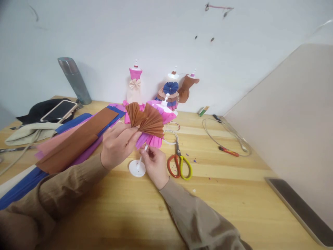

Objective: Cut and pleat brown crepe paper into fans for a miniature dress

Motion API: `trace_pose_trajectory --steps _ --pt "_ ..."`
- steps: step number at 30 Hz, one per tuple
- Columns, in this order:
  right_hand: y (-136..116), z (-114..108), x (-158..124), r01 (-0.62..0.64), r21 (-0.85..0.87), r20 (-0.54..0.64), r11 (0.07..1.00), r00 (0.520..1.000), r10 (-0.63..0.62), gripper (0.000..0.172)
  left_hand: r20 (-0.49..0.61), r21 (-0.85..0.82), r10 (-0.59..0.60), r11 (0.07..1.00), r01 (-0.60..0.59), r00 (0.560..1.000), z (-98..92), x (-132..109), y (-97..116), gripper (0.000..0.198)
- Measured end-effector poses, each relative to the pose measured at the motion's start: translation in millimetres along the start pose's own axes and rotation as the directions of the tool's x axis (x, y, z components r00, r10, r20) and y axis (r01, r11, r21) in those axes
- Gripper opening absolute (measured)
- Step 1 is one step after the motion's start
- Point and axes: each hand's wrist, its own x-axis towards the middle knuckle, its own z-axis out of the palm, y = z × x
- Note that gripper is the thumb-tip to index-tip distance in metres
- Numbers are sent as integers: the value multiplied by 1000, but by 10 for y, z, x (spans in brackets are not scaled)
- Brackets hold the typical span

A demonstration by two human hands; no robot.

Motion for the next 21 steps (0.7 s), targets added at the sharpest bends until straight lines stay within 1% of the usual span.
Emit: trace_pose_trajectory --steps 2,4,7,8,10,12,14,16,18,21 --pt "23 -38 31 21 -68 -28 997 999 -23 29 -31 -97 -67 993 63 997 -18 24 -14 13" --pt "52 -83 72 59 -153 -64 986 996 -69 31 -47 -187 -163 971 151 986 -57 75 -46 14" --pt "102 -129 135 113 -258 -107 959 984 -145 29 -29 -263 -325 915 306 945 -133 170 -118 18" --pt "118 -136 155 132 -270 -115 954 979 -168 27 -29 -277 -362 898 341 932 -153 196 -141 19" --pt "141 -141 195 171 -280 -126 945 969 -212 25 -47 -286 -388 888 360 920 -176 225 -177 19" --pt "154 -147 241 203 -307 -146 930 955 -257 24 -68 -270 -351 908 321 934 -171 223 -193 18" --pt "163 -160 294 223 -368 -177 903 936 -303 25 -71 -231 -273 940 250 959 -144 196 -193 17" --pt "177 -174 346 214 -432 -198 876 925 -324 27 -69 -184 -188 968 172 980 -110 159 -182 16" --pt "199 -178 388 179 -465 -201 867 933 -300 31 -69 -137 -122 984 112 990 -81 124 -168 14" --pt "239 -160 421 123 -452 -194 884 953 -231 37 -62 -95 -80 993 74 995 -64 84 -155 13"
